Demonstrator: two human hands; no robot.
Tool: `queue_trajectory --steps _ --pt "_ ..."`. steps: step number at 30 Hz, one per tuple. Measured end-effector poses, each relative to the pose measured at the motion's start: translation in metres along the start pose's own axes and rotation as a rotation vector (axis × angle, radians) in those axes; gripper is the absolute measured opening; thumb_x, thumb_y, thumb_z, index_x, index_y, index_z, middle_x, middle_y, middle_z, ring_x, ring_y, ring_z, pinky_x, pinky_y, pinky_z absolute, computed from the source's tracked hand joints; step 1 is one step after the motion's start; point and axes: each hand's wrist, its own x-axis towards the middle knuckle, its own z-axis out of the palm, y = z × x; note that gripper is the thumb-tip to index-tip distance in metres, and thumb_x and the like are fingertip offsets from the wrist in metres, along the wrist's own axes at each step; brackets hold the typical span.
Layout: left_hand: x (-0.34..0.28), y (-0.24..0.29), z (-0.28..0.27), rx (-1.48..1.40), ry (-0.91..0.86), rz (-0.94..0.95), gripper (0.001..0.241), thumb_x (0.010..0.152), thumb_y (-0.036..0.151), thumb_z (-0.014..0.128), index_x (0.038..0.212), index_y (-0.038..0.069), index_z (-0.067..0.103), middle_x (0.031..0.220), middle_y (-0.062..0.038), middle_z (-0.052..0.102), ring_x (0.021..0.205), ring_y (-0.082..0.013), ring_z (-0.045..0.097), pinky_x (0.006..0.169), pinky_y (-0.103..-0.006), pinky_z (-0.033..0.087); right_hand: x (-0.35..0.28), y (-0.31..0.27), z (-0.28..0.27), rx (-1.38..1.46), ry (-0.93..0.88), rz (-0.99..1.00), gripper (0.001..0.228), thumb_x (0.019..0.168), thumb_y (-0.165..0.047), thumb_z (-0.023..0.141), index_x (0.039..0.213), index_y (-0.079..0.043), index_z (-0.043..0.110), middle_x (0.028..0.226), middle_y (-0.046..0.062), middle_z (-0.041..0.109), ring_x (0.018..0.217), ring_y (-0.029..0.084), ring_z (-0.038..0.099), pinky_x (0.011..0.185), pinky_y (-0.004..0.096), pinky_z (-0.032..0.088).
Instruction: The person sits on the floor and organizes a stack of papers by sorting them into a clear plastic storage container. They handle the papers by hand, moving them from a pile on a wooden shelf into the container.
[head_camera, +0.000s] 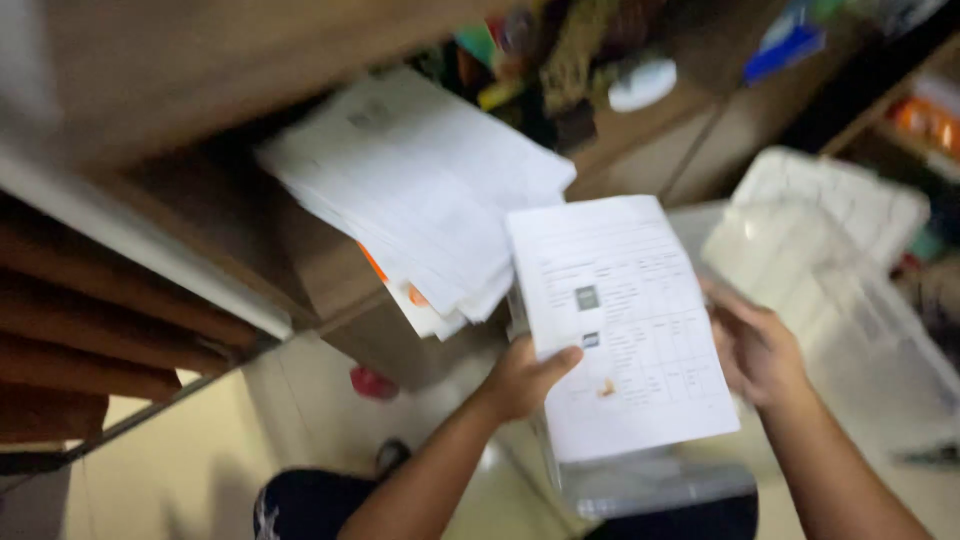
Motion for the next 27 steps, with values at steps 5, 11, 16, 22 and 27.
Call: queue_trajectory --steps 5,11,16,22,27 --pt "0.001 0.002 0.019 0.684 0.07 -0.043 0.04 0.099 0.027 0.066 0.13 0.003 0.064 0.126 -0.015 0.071 0.118 -0.0283 0.066 0.103 -0.0416 0.051 0.016 0.021 -0.046 -0.845 0.391 0.051 0.034 0.1 -0.015 0.065 0.129 0.004 0.062 0.099 0.011 0.067 0.082 0.017 0.061 0.069 0.032 0.049" --pt "-0.017 -0.049 -0.004 1.171 0.364 0.261 0.07 0.095 0.013 0.064 0.154 -0.006 0.033 0.162 -0.029 0.032 0.151 -0.05 0.03 0.121 -0.0601 0.027 0.049 0.047 -0.13 -1.155 0.34 0.316 0.027 0.103 -0.011 0.058 0.125 0.004 0.061 0.084 0.006 0.063 0.066 0.013 0.052 0.056 0.031 0.044" --pt "-0.012 -0.044 -0.001 1.081 0.297 0.096 0.077 0.093 0.005 0.058 0.159 -0.008 0.021 0.171 -0.028 0.019 0.159 -0.0509 0.019 0.129 -0.0582 0.019 0.076 0.068 -0.144 -1.333 0.28 0.566 0.037 0.105 -0.016 0.057 0.133 0.008 0.058 0.1 0.015 0.068 0.08 0.019 0.059 0.071 0.036 0.05" --pt "-0.008 -0.038 0.0 1.045 0.305 0.04 0.074 0.091 0.002 0.055 0.156 -0.011 0.023 0.169 -0.03 0.017 0.158 -0.0504 0.017 0.129 -0.0579 0.018 0.099 0.117 -0.163 -1.099 0.239 0.632 0.045 0.101 -0.014 0.052 0.141 0.007 0.05 0.125 0.022 0.068 0.106 0.027 0.069 0.095 0.037 0.056" --pt "-0.009 -0.042 -0.003 1.019 0.292 0.07 0.073 0.095 0.003 0.054 0.158 -0.01 0.021 0.17 -0.029 0.016 0.16 -0.0487 0.017 0.132 -0.0569 0.017 0.102 0.109 -0.156 -1.355 0.267 0.684 0.043 0.104 -0.015 0.05 0.14 0.007 0.05 0.125 0.026 0.068 0.107 0.033 0.07 0.098 0.043 0.055"
